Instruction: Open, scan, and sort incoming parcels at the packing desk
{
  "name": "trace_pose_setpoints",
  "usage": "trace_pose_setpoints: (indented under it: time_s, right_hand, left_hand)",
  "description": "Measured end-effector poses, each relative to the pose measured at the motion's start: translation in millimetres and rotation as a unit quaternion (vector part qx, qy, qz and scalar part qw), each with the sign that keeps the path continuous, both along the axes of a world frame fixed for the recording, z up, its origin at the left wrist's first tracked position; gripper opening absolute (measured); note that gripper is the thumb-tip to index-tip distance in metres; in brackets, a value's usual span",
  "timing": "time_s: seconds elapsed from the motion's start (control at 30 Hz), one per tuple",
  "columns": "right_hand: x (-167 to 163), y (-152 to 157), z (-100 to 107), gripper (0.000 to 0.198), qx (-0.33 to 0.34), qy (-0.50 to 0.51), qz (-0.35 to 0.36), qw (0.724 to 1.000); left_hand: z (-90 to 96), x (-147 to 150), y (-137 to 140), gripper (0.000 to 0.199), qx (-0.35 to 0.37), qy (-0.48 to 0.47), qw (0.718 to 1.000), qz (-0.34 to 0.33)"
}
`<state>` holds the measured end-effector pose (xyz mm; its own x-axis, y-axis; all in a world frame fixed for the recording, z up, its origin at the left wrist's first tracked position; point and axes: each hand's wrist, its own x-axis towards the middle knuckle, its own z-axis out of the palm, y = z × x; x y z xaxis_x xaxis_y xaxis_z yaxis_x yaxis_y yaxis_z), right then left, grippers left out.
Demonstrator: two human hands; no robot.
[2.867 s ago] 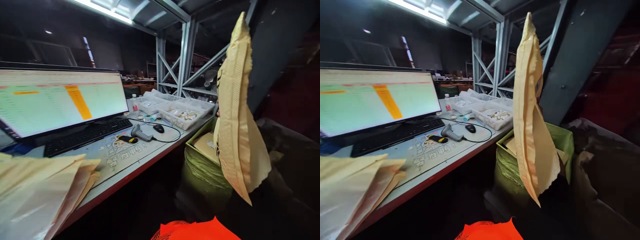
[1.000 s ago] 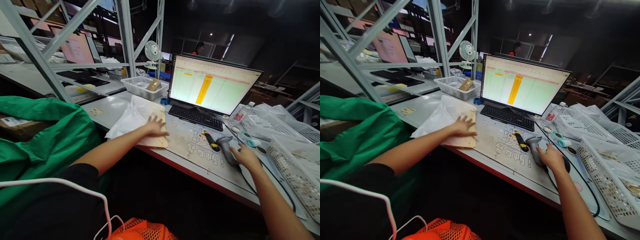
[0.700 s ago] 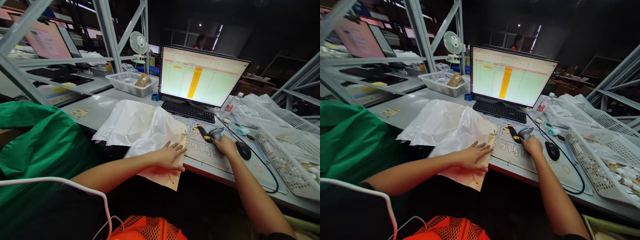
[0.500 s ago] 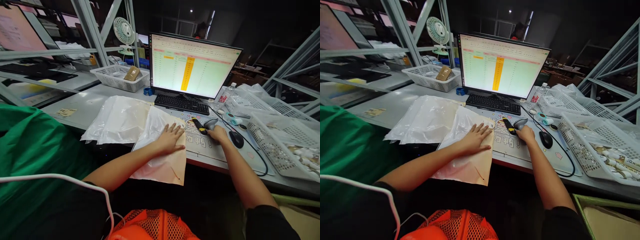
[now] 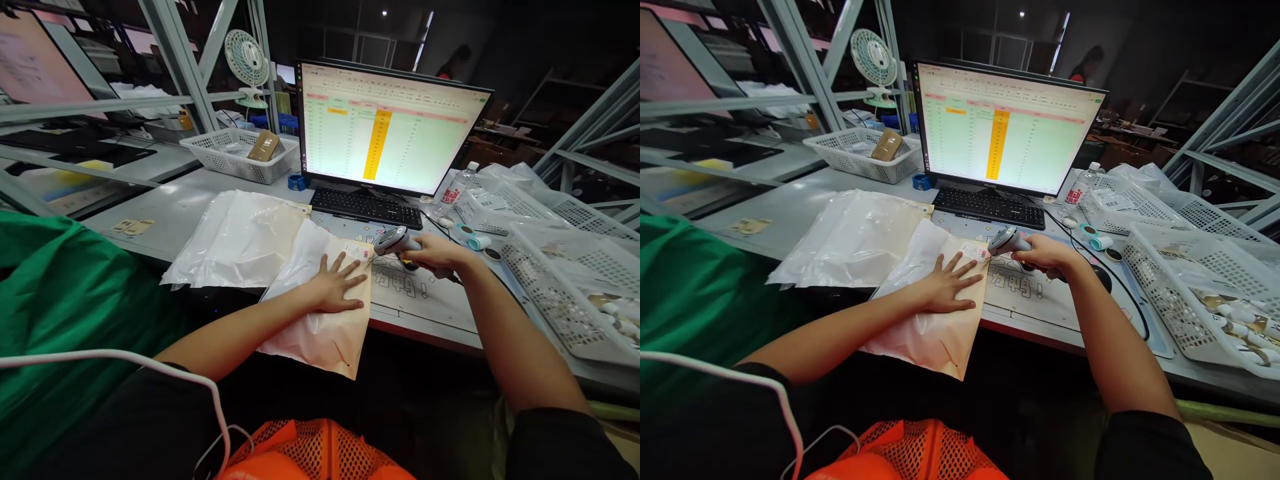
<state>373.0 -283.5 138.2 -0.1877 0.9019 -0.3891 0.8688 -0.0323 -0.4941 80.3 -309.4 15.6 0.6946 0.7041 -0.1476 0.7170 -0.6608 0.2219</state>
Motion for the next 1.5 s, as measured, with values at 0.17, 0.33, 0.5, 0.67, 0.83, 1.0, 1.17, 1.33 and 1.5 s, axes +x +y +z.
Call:
trace_pose_setpoints:
  time_s: [0.17,0.33,0.5,0.67,0.83,1.0,1.17,1.33,1.5]
  right_hand:
    - [1.5,1.1,-5.7,0.037,0.017,0.008,0.011,1.000]
    - [23.7,-7.8,-14.3,0.045,0.039,0.029,-0.011,0.999]
    - [27.4,-18.8,-15.1,0.041,0.040,0.019,-0.055,0.998]
    - [26.1,-24.4,-19.1,0.042,0.060,0.028,-0.034,0.997]
    - [39.9,-31.5,-19.9,0.034,0.068,0.030,-0.068,0.995]
    - [55.7,-38.1,-10.7,0.033,0.088,0.031,-0.110,0.990]
    - [71.7,-36.1,-1.3,0.042,0.100,0.041,-0.120,0.987]
    - [71.4,-37.8,8.2,0.047,0.048,0.074,-0.101,0.991]
    - [51.5,-36.4,21.6,0.054,-0.041,0.145,-0.099,0.984]
  left_hand:
    - [24.2,-11.2,0.1,0.080,0.051,-0.055,0.997,0.016]
    - [63.5,-111.0,28.5,0.077,0.221,-0.114,0.878,0.409]
    - [54.8,-208.2,67.0,0.100,0.048,-0.061,0.786,0.613]
    - [79.1,-212.8,86.7,0.061,0.136,-0.114,0.779,0.601]
    - [167.9,-187.3,66.6,0.038,0.305,-0.227,0.803,0.459]
    - [204.4,-143.7,20.7,0.036,0.301,-0.502,0.771,0.250]
    - [107.5,-89.9,-10.6,0.040,0.036,-0.603,0.733,0.312]
    - [7.5,-70.4,-27.8,0.033,-0.072,-0.473,0.779,0.406]
    - [12.2,-72.2,-33.1,0.035,-0.045,-0.372,0.823,0.427]
